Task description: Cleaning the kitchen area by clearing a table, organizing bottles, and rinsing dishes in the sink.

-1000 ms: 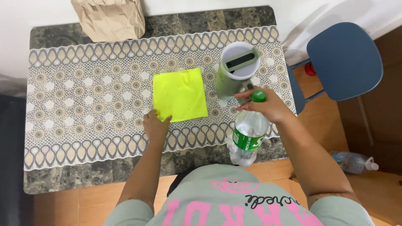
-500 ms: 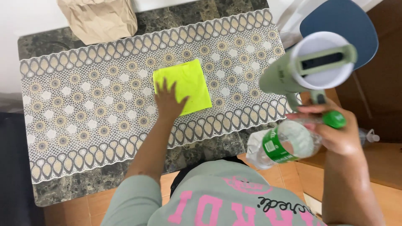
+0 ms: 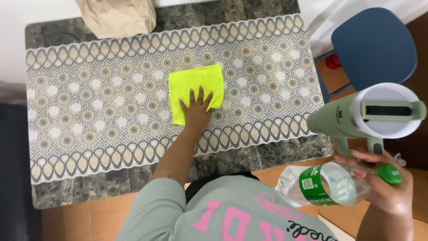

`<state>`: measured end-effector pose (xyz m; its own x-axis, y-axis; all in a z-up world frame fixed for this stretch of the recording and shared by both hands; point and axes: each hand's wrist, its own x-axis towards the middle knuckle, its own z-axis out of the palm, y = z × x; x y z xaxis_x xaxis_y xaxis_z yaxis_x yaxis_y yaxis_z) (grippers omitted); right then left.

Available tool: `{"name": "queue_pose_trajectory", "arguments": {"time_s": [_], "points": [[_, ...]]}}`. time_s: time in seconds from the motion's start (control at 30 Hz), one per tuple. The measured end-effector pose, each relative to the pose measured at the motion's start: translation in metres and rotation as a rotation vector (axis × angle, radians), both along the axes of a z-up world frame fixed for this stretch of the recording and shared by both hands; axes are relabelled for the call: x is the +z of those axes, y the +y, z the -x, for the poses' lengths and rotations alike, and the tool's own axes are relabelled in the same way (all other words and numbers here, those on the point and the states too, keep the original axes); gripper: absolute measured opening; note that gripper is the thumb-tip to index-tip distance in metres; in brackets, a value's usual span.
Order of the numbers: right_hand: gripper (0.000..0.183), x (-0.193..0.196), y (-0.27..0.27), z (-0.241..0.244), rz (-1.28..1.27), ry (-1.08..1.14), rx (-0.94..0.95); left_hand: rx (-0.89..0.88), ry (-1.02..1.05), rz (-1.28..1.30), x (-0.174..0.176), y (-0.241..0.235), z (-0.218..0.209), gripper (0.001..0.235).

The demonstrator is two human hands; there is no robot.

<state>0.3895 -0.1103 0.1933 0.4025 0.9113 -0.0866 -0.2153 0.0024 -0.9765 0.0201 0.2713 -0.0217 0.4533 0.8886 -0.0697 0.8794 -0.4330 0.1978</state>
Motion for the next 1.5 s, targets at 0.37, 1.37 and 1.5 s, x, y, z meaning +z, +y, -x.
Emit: {"name": "queue_pose_trajectory", "arguments": {"time_s": [0.37, 1.37, 1.5], "points": [[0.060, -0.004, 0.029, -0.045, 0.011, -0.014, 0.262, 0.130, 0.067, 0.127, 0.039, 0.013, 0.218, 0.069], [0.047, -0.020, -0.347, 0.073, -0.086, -0.159, -0.572, -0.387, -0.008, -0.043, -0.042, -0.184, -0.030, 0.063], [0.048, -0.015, -0.433, 0.107, -0.063, -0.216, -0.819, -0.342, 0.012, -0.156, -0.067, -0.173, -0.025, 0.087]]}}
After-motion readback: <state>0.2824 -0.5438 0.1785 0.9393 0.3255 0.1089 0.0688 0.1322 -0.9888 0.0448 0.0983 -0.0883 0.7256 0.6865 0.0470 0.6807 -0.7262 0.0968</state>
